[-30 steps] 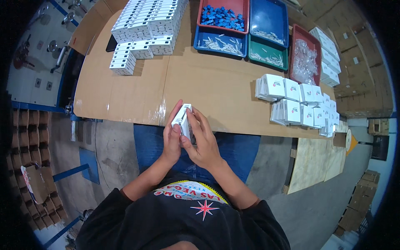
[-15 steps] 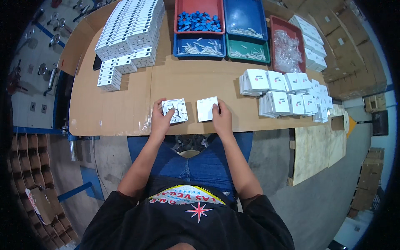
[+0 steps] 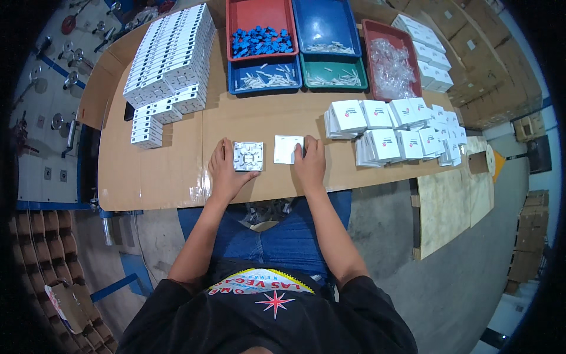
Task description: Assembling small components into white boxes at a factory workbench.
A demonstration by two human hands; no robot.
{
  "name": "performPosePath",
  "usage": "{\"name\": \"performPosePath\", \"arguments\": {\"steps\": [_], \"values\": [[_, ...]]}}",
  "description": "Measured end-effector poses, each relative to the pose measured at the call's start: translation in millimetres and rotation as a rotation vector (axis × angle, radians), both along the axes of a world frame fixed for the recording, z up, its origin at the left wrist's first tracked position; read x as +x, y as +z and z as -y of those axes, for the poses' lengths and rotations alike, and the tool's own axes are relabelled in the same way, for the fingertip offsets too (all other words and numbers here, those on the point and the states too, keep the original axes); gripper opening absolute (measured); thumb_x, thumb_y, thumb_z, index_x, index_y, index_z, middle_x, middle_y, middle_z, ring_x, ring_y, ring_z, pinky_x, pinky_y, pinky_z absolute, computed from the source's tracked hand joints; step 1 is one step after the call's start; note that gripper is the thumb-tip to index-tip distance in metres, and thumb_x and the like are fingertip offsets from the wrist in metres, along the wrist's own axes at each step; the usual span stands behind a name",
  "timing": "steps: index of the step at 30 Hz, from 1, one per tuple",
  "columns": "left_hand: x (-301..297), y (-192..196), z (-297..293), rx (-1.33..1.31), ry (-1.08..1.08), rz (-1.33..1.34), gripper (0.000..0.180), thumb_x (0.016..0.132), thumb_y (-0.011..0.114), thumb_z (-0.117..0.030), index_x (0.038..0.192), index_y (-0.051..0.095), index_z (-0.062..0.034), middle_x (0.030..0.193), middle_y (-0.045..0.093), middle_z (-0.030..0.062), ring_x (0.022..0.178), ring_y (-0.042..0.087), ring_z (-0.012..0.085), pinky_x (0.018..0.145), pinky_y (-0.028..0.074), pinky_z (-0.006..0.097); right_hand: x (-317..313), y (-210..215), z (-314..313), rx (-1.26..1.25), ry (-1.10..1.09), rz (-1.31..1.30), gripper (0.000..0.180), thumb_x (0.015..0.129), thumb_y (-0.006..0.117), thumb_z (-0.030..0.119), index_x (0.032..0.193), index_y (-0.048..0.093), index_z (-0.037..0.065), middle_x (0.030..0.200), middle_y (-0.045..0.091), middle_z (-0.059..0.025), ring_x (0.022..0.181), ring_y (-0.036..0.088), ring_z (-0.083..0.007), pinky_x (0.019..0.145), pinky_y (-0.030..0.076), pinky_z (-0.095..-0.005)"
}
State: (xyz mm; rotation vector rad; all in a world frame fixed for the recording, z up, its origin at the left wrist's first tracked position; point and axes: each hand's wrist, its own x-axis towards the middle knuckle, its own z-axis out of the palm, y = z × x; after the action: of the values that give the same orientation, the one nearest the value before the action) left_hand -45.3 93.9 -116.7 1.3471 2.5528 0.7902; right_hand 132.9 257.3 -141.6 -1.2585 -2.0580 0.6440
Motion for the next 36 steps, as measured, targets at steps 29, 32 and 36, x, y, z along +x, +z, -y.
{"name": "performPosePath", "arguments": {"steps": [29,32,36], "values": [[4.4,-3.1,-4.1,-0.044,-0.026,-0.064,0.120,0.072,0.084,-0.061,0.158,0.030,0.0013,0.157,0.039,0.0228,0.151,0.030,0.0390,0.123,0.017,0.055,149.1,157.1,-339.1,0.092,-0.165,0.293,0.022,0.087,0.066,0.012,0.107,0.074,0.007,0.102,0.075,-0.0184,0.098,0.072,-0.0373,0.085,0.056,-0.0477],[2.6,-0.7,0.6,-0.001,-0.023,-0.084,0.116,0.073,0.083,-0.059,0.157,0.032,0.0024,0.156,0.041,0.0233,0.149,0.032,0.0395,0.123,0.018,0.055,145.0,141.5,-382.0,0.051,-0.276,0.490,0.022,0.087,0.064,0.010,0.106,0.075,0.009,0.106,0.075,-0.0179,0.104,0.071,-0.0371,0.090,0.056,-0.0478],[6.0,1.9,-5.6,0.055,-0.050,-0.038,0.112,0.074,0.083,-0.055,0.157,0.034,0.0023,0.155,0.043,0.0231,0.148,0.035,0.0401,0.122,0.020,0.055,180.1,87.8,-440.6,0.045,-0.330,0.509,0.026,0.087,0.064,0.013,0.110,0.075,0.011,0.109,0.075,-0.0186,0.106,0.071,-0.0370,0.092,0.055,-0.0480]]}}
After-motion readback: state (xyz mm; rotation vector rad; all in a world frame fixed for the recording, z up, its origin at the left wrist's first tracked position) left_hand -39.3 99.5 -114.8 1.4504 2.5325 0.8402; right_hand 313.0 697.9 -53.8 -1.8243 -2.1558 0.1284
